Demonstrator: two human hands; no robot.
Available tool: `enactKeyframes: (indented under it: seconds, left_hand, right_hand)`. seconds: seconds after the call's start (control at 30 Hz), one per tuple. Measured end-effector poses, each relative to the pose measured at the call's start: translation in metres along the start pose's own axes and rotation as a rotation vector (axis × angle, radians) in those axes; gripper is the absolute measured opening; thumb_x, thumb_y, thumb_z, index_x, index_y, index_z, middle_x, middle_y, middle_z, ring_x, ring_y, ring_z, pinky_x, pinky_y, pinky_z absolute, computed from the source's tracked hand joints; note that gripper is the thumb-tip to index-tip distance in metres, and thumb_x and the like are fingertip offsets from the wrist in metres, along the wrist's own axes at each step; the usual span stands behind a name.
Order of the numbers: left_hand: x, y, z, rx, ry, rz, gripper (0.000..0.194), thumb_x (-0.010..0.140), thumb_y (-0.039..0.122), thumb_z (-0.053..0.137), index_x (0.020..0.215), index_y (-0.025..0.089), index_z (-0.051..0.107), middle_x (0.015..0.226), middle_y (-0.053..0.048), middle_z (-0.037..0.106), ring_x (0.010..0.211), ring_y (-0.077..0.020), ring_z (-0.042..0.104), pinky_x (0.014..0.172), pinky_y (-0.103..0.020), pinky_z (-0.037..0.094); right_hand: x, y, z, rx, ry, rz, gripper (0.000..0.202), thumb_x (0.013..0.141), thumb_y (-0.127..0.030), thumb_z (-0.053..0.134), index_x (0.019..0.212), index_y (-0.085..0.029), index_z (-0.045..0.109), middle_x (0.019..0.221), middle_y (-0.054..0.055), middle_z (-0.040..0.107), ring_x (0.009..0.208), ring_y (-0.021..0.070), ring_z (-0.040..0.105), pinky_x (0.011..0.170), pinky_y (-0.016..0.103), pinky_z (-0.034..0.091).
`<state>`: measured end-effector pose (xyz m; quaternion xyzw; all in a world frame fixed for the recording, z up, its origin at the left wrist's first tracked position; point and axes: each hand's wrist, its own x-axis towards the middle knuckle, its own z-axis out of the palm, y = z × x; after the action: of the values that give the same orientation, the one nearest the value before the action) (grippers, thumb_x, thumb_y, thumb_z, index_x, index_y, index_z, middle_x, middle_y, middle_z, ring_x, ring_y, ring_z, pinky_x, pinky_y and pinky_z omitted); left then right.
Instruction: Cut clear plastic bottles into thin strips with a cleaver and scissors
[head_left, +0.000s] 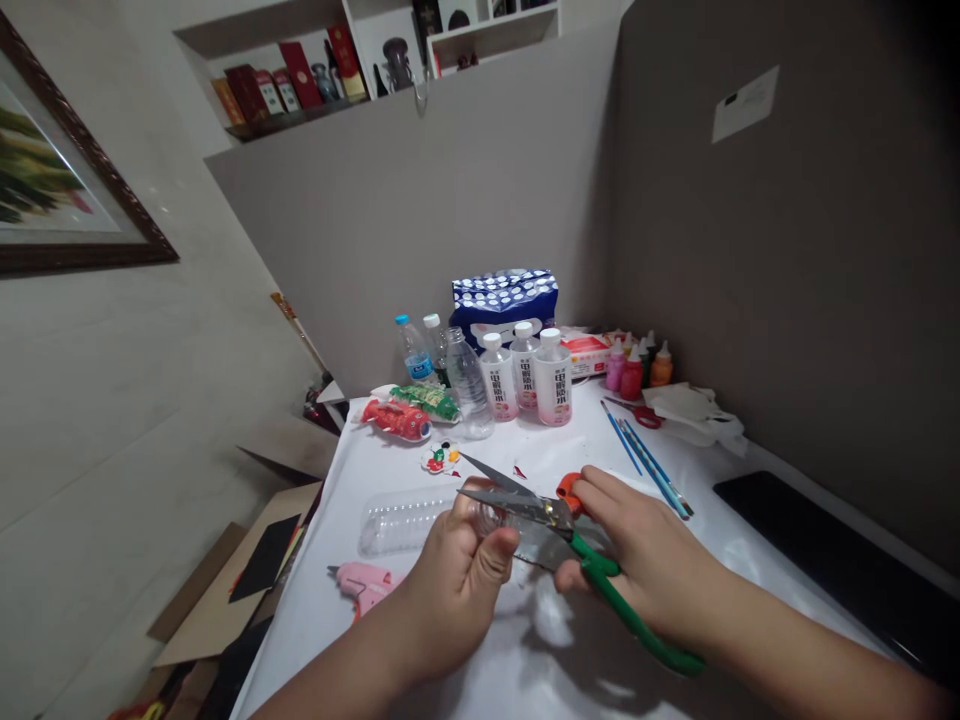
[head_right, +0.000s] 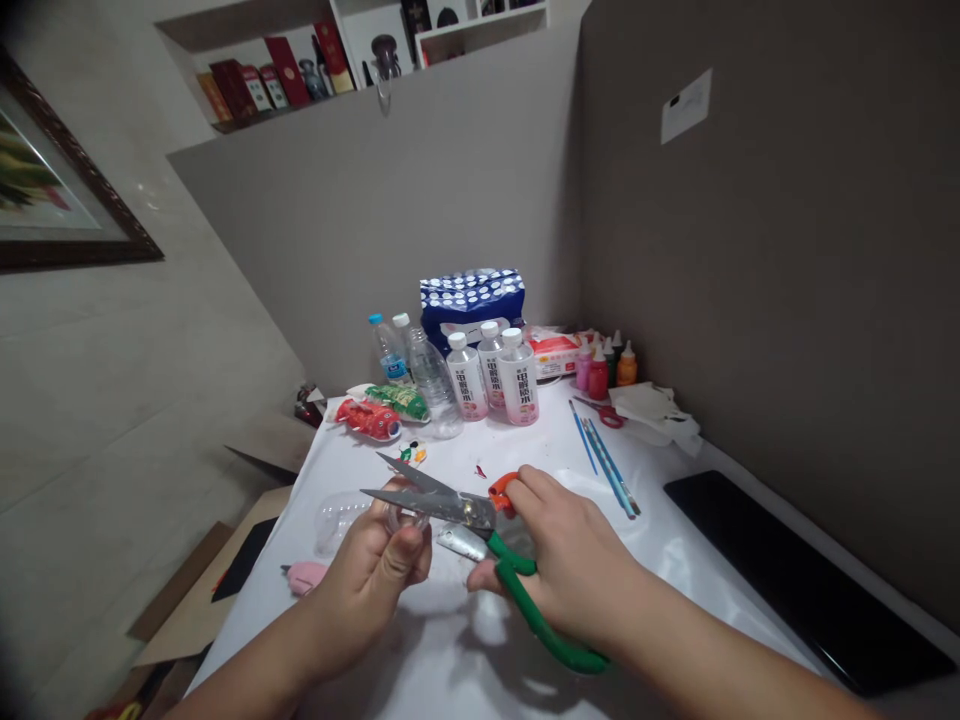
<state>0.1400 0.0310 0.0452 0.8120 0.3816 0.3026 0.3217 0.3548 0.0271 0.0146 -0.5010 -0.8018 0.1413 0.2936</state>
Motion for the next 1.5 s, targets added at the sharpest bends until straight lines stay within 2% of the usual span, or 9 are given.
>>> enactKeyframes:
  seconds: [0.37, 0.67, 0.73, 0.83, 0.93, 1.07, 1.2, 1.37, 1.5]
  left_hand:
    - [-0.002, 0.0, -0.004, -0.098, -0.074, -0.06, 0.053, 0.092, 0.063, 0.023, 0.066, 0.019, 0.041, 0.061, 0.003, 0.038, 0.057, -0.0116, 0.035, 0.056, -0.026, 0.031]
    - [-0.002, 0.003, -0.022, -0.3, -0.241, -0.081, 0.051, 0.086, 0.069, 0.033, 0.076, 0.02, 0.04, 0.058, 0.007, 0.032, 0.051, -0.0084, 0.029, 0.05, -0.022, 0.028]
    - [-0.003, 0.005, -0.022, -0.226, -0.187, -0.051, 0.05, 0.088, 0.067, 0.032, 0.076, 0.019, 0.041, 0.062, 0.005, 0.035, 0.054, -0.009, 0.031, 0.052, -0.023, 0.03]
    - [-0.002, 0.006, -0.014, -0.104, 0.013, -0.011, 0.044, 0.092, 0.06, 0.032, 0.083, 0.019, 0.045, 0.069, 0.002, 0.043, 0.06, -0.0109, 0.037, 0.057, -0.024, 0.034]
    - [0.002, 0.005, -0.004, -0.088, 0.199, -0.02, 0.035, 0.095, 0.052, 0.032, 0.097, 0.02, 0.047, 0.074, 0.001, 0.05, 0.063, -0.012, 0.041, 0.059, -0.025, 0.035]
    - [0.004, 0.002, 0.001, -0.008, 0.306, -0.028, 0.027, 0.096, 0.044, 0.038, 0.107, 0.02, 0.046, 0.061, 0.006, 0.042, 0.052, -0.0101, 0.036, 0.052, -0.023, 0.029]
    - [0.0, 0.002, 0.0, 0.148, 0.333, 0.007, 0.02, 0.096, 0.038, 0.039, 0.1, 0.02, 0.047, 0.055, 0.008, 0.035, 0.048, -0.0099, 0.033, 0.05, -0.023, 0.026]
    - [0.0, 0.003, -0.003, 0.164, 0.253, 0.02, 0.022, 0.098, 0.039, 0.033, 0.103, 0.021, 0.044, 0.061, 0.006, 0.046, 0.052, -0.0121, 0.041, 0.052, -0.024, 0.032]
    - [0.004, 0.005, -0.004, 0.149, 0.13, 0.061, 0.028, 0.098, 0.042, 0.029, 0.102, 0.02, 0.046, 0.075, 0.0, 0.055, 0.065, -0.0152, 0.051, 0.063, -0.027, 0.04]
  right_hand:
    - [0.0, 0.008, -0.001, -0.033, 0.075, -0.108, 0.035, 0.08, -0.053, 0.06, 0.084, -0.02, 0.052, 0.082, 0.005, 0.051, 0.074, 0.0211, 0.05, 0.064, 0.034, 0.042]
    - [-0.001, 0.01, -0.008, 0.025, 0.105, -0.192, 0.03, 0.077, -0.045, 0.065, 0.076, -0.022, 0.046, 0.077, 0.002, 0.051, 0.068, 0.0173, 0.048, 0.059, 0.029, 0.038]
    - [0.0, 0.009, -0.006, 0.077, 0.09, -0.191, 0.03, 0.077, -0.045, 0.066, 0.075, -0.022, 0.047, 0.076, 0.002, 0.05, 0.067, 0.0166, 0.048, 0.059, 0.029, 0.038]
    - [0.001, 0.004, 0.003, 0.157, 0.078, -0.137, 0.03, 0.078, -0.045, 0.064, 0.075, -0.022, 0.046, 0.075, 0.0, 0.05, 0.066, 0.0159, 0.048, 0.059, 0.028, 0.038]
    - [0.001, -0.004, 0.013, 0.228, 0.047, 0.0, 0.035, 0.077, -0.048, 0.065, 0.071, -0.023, 0.042, 0.073, -0.001, 0.049, 0.063, 0.0153, 0.047, 0.057, 0.028, 0.036]
    - [-0.001, -0.011, 0.023, 0.293, -0.021, 0.135, 0.034, 0.075, -0.047, 0.067, 0.071, -0.023, 0.043, 0.073, -0.001, 0.051, 0.064, 0.0162, 0.047, 0.058, 0.028, 0.037]
    - [-0.002, -0.012, 0.023, 0.305, -0.019, 0.157, 0.033, 0.075, -0.043, 0.068, 0.072, -0.023, 0.042, 0.072, -0.002, 0.051, 0.064, 0.016, 0.047, 0.058, 0.028, 0.036]
    - [-0.003, -0.007, 0.018, 0.261, -0.075, 0.113, 0.032, 0.075, -0.042, 0.068, 0.079, -0.024, 0.042, 0.078, -0.002, 0.05, 0.065, 0.0156, 0.049, 0.058, 0.028, 0.037]
    - [-0.003, -0.004, 0.011, 0.06, -0.078, 0.06, 0.041, 0.075, -0.05, 0.065, 0.094, -0.023, 0.041, 0.094, 0.002, 0.048, 0.069, 0.0183, 0.05, 0.06, 0.032, 0.038]
